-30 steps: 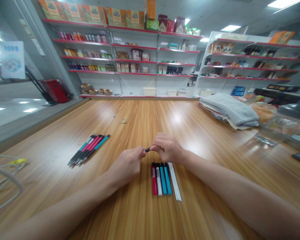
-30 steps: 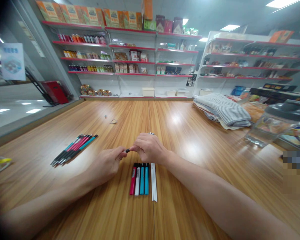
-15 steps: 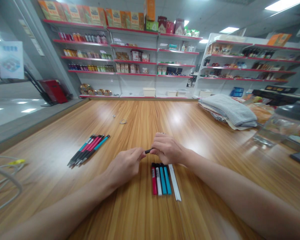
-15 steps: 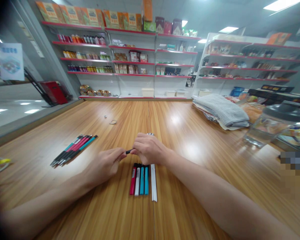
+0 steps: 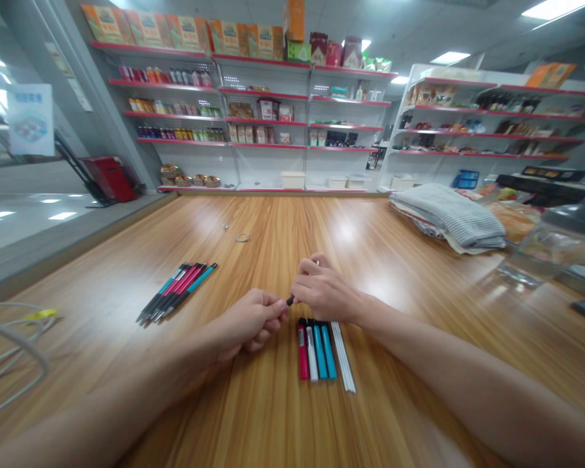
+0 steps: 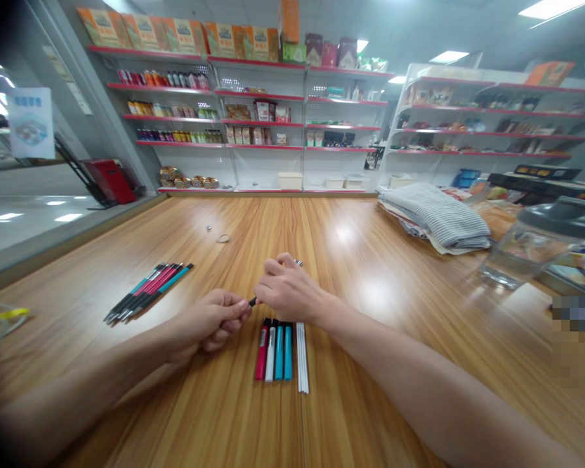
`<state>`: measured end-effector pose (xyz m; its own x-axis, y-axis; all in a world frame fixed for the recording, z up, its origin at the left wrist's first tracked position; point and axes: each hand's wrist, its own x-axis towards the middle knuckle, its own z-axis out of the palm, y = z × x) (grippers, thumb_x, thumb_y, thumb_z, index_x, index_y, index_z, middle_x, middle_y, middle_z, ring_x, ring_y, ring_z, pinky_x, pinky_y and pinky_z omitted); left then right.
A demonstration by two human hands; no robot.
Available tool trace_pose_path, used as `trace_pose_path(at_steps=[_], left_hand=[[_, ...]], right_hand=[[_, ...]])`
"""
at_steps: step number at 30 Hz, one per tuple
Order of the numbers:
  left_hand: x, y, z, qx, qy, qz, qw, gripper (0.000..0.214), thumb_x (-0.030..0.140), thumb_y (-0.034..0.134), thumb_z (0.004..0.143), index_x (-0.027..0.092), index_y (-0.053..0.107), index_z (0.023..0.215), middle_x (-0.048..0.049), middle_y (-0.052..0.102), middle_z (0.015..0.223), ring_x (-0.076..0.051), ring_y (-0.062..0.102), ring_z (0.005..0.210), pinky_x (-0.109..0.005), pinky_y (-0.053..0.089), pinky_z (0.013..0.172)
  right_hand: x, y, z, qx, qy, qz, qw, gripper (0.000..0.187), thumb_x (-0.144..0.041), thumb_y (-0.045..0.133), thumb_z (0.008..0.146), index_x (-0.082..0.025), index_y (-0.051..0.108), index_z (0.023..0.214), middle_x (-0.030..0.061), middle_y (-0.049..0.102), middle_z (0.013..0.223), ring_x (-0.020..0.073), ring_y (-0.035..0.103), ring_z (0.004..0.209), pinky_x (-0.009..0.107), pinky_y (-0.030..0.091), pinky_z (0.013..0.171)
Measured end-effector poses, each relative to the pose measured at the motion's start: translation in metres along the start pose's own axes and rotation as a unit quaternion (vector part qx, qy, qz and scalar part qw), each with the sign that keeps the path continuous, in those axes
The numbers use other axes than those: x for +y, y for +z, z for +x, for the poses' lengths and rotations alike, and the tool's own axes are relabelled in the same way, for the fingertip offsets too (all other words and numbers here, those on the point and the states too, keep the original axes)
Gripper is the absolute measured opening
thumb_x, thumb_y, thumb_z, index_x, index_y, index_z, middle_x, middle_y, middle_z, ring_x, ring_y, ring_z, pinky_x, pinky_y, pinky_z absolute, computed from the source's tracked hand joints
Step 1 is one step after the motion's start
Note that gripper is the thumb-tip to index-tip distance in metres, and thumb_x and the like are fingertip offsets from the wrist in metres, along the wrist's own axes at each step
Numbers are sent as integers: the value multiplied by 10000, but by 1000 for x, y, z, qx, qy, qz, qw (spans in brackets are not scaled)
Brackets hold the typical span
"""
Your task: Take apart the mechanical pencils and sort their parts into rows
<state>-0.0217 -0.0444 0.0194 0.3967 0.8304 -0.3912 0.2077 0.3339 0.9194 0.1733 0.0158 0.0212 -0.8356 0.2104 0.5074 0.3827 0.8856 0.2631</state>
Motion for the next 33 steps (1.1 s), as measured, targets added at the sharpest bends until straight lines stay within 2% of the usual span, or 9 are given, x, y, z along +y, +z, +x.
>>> trace_pose_path(at_steps=[3,7,9,13,16,23,27,30,33], left_hand=[[3,-8,-4,-98,-68,-133,984,315,447,580,819,181,425,748,110,189,514,-20,52,392,-141,29,334],[4,-10,-6,-173,-85,-213,958,218,313,508,849,185,391,718,103,137,520,-31,16,399,-127,39,306],[1,-6,-4,-146,-53,-210,965,230,355,492,866,180,415,740,102,155,521,-29,37,393,-126,60,309],[-7,6,3,-8,76,-108,991,325,487,525,857,166,478,843,96,274,514,-19,178,365,-122,135,326],[-10,11,5,38,110,-53,992,338,503,534,848,176,447,835,84,358,530,-20,256,350,-120,184,315],[-11,4,4,-13,115,-48,992,383,503,502,858,131,516,771,45,435,513,-51,353,330,-181,363,289],[-10,1,3,-37,119,-54,991,377,483,448,893,118,543,885,36,464,494,-67,383,330,-211,433,321],[-8,2,3,-39,115,-82,989,341,485,458,891,154,501,960,76,386,501,-48,306,334,-200,427,310],[-6,2,2,-34,93,-102,990,337,534,451,881,198,444,913,107,251,507,-30,178,337,-151,331,255]], right_hand=[[-2,-5,1,13,-9,0,1000,222,-255,462,924,-179,554,737,33,583,691,187,424,848,375,248,818],[-1,-12,0,33,-2,9,999,168,-247,460,933,-193,570,818,27,595,759,185,441,877,380,261,848],[1,-12,-2,43,1,13,999,125,-215,462,932,-207,583,900,26,609,818,189,452,930,384,262,873],[3,-9,-3,53,20,17,998,124,-209,505,903,-218,589,994,42,622,978,221,434,1055,408,261,907],[2,-6,-1,42,26,16,999,155,-228,529,879,-213,590,1021,64,605,1059,250,413,1093,433,263,917],[-1,-6,0,38,35,19,998,120,-186,468,896,-197,564,967,79,544,1180,241,392,1131,416,284,941],[0,-6,-1,32,16,24,999,223,-196,536,843,-229,575,1060,86,484,1260,268,347,1196,447,270,954],[0,-4,-2,40,10,19,999,134,-217,531,860,-228,614,964,78,492,1243,266,350,1191,449,266,963],[-2,-4,-1,61,30,27,997,114,-212,496,894,-204,608,913,84,502,1229,242,375,1176,420,290,964]])
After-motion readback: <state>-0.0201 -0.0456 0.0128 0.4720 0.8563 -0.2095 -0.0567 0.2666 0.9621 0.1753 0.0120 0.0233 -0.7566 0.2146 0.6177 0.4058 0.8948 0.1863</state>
